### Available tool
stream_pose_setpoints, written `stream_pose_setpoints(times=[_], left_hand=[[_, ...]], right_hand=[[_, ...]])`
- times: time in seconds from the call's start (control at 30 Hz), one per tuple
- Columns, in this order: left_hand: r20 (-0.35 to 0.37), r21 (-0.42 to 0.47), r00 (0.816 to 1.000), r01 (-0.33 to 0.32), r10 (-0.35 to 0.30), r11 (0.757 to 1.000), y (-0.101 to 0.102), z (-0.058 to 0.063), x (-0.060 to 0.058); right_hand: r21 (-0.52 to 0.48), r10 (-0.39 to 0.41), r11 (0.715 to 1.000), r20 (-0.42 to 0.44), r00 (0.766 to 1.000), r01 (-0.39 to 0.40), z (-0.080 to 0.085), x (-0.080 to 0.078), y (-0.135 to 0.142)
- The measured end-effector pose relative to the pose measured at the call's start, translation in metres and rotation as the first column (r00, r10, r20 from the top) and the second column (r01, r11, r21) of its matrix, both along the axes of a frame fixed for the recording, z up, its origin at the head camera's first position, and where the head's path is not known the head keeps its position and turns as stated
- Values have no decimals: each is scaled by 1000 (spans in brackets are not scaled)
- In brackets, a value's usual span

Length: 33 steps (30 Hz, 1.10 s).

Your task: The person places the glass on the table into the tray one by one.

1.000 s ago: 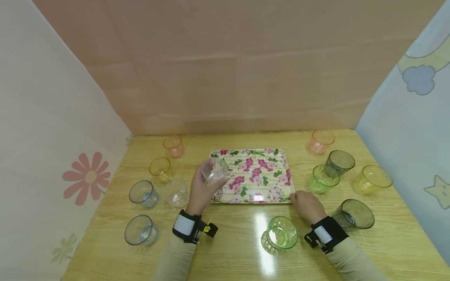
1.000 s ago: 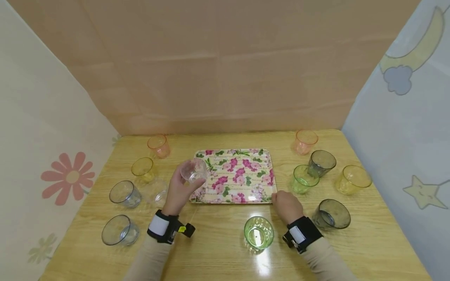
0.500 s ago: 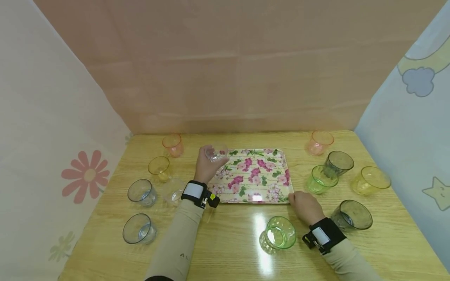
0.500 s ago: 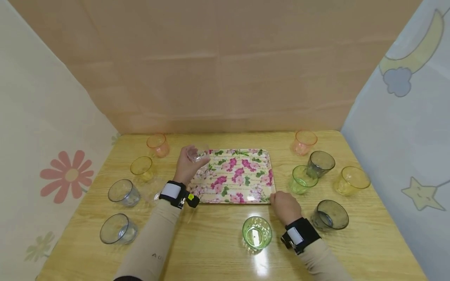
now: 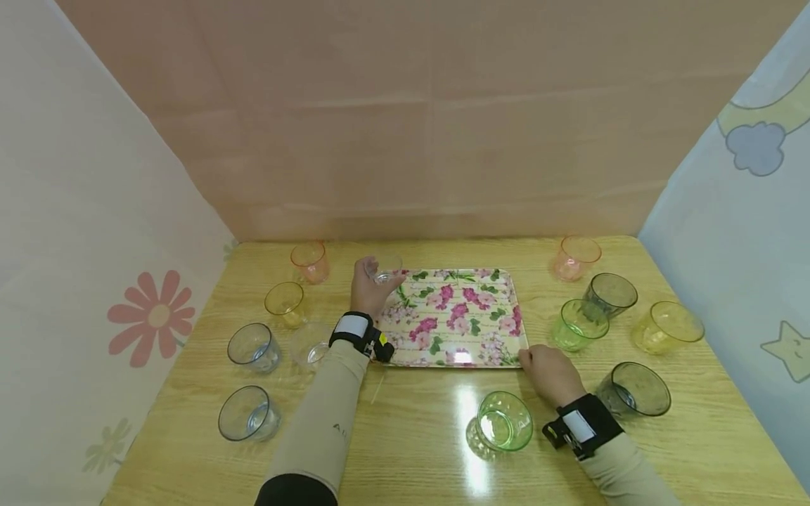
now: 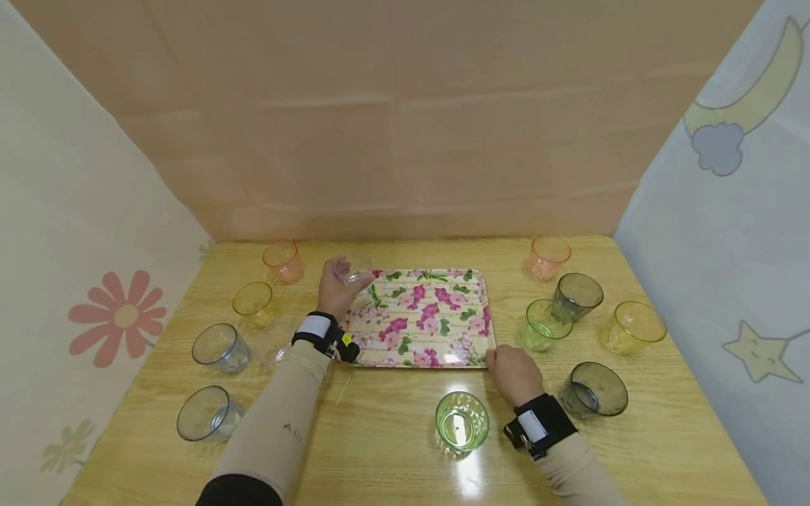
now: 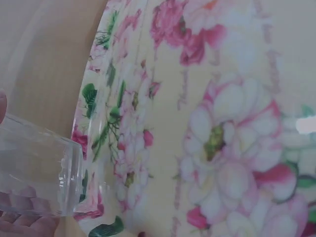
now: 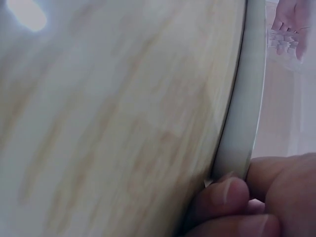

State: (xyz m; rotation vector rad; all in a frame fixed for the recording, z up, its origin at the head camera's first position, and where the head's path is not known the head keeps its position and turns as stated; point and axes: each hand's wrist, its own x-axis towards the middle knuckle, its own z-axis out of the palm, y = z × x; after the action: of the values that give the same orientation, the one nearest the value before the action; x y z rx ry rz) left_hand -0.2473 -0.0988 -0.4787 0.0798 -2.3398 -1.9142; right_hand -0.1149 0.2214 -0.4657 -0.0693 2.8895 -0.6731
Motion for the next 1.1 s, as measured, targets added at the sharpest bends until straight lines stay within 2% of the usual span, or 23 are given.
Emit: stream_pose_setpoints(times=[0.1, 0.23, 0.33, 0.5, 0.7, 0.9, 1.1], left_hand=[[14, -19, 1000, -9, 9, 1000, 2, -1, -3], [70, -59, 997, -21, 25, 998, 8, 7, 1], [94, -68, 995, -31, 38, 997, 11, 12, 3], [123, -51, 992, -33, 39, 998, 13, 13, 1], [130, -28, 991, -21, 25, 999, 14, 12, 2], [109, -95, 994, -18, 28, 995, 13, 12, 3], [136, -120, 990, -8, 25, 993, 12, 11, 1]], right_hand=[[6, 1, 1000, 1, 1000, -1, 0, 0, 0], [11, 1, 1000, 0, 1000, -1, -1, -1, 0], [8, -1, 1000, 7, 1000, 1, -2, -1, 0], [8, -5, 1000, 7, 1000, 5, -4, -2, 1], [16, -13, 1000, 14, 1000, 12, -8, -3, 2], [20, -20, 1000, 16, 1000, 19, -11, -5, 3], [15, -19, 1000, 13, 1000, 19, -10, -5, 3]])
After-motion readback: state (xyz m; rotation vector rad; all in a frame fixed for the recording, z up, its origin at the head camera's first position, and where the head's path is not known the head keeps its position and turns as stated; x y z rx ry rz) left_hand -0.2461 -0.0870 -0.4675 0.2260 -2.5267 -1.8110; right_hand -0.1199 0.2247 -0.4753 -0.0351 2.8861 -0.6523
